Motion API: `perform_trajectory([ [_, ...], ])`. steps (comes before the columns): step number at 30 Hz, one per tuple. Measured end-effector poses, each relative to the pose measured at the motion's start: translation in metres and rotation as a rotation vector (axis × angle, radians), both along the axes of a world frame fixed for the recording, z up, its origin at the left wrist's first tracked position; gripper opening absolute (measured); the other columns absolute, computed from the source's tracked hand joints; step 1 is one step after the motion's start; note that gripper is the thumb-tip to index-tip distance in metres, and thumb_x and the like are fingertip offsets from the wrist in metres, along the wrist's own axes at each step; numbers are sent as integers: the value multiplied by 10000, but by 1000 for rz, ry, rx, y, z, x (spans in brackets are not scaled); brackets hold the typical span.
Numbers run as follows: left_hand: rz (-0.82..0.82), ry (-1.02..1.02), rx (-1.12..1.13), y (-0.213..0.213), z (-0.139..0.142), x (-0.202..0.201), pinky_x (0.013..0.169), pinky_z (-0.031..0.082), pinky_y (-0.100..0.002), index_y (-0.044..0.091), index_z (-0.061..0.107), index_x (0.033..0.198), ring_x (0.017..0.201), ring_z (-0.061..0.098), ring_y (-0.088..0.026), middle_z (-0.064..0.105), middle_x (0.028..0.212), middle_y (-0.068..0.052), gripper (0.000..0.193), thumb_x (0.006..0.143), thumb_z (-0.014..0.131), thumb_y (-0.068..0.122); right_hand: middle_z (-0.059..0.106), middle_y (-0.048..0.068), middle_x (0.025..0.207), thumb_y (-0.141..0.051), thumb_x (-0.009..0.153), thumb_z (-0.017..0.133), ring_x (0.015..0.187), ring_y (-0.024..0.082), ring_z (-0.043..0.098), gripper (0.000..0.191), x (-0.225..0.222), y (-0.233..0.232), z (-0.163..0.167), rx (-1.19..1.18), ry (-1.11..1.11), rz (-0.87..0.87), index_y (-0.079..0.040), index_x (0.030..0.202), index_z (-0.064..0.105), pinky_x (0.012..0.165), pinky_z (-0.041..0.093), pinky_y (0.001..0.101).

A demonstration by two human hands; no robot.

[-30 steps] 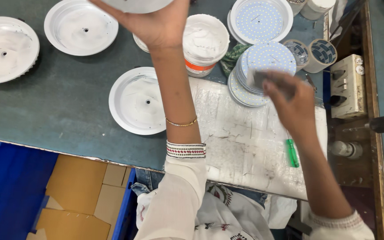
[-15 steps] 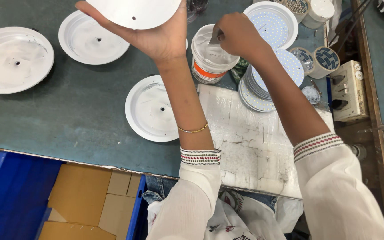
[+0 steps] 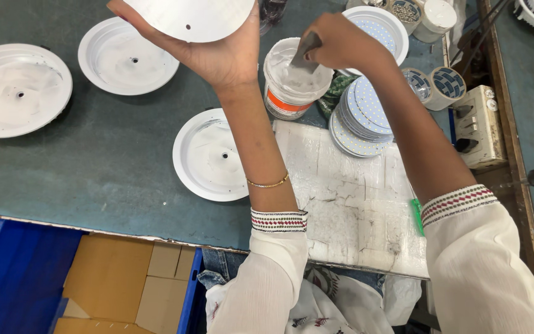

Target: The person sits at a factory workbench assembling LED light parts. They pick up round LED panel discs and white plastic lamp housings, apply white paste from a container onto the housings using a small metal spatula, stack the LED discs, and use a screwdriver on a housing.

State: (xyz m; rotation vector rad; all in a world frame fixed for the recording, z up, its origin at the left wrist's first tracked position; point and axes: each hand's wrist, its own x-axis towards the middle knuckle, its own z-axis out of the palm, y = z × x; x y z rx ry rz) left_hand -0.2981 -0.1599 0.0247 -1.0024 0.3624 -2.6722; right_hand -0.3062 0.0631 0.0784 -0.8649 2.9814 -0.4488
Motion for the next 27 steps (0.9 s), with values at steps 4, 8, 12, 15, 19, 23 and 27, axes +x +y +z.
perform_trajectory([
  [4,21,25,-53,-3,4,0,1175,436,-443,358,352,1573,1385,478,-191,466,1536,81,837,932,580,845,735,190,913,-129,843,866,843,324,715,246,10,11,15,-70,143,-40,1,1033,779,767,534,409],
  [8,26,-133,-9,-7,12,6,1211,397,-524,414,288,1581,1446,410,-235,373,1588,77,773,932,525,761,744,162,988,-104,823,867,904,279,723,324,16,19,16,-288,159,-25,-8,1112,755,825,560,375],
  [12,10,-149,-21,-6,14,8,1222,381,-559,435,245,1602,1480,362,-234,296,1632,96,773,939,514,729,731,138,1125,-52,879,822,993,247,736,385,20,23,14,-422,145,38,-11,1239,691,858,609,343],
  [15,161,-89,-114,-4,10,8,1228,395,-555,469,276,1537,1471,381,-226,332,1590,105,661,970,542,681,662,168,1132,16,898,808,988,262,703,345,29,25,14,-432,338,139,1,1186,618,822,615,338],
  [19,214,-133,-173,3,6,5,1166,396,-458,292,312,1546,1397,407,-162,391,1504,74,577,1100,543,575,676,98,1030,17,951,788,851,157,674,285,50,28,13,-555,204,-29,-29,1138,578,698,548,310],
  [23,220,-144,-348,12,3,1,1133,429,-470,201,375,1548,1412,455,-204,447,1504,14,592,1101,570,535,682,69,953,4,983,712,786,109,629,202,74,31,4,-713,31,-137,-35,1127,575,666,511,283],
  [27,127,-175,-498,21,-3,-8,1104,438,-434,158,425,1522,1394,464,-188,469,1469,13,580,1109,568,539,683,65,1027,27,994,654,910,111,662,162,93,47,-5,-818,43,-71,-6,1144,602,769,584,283],
])
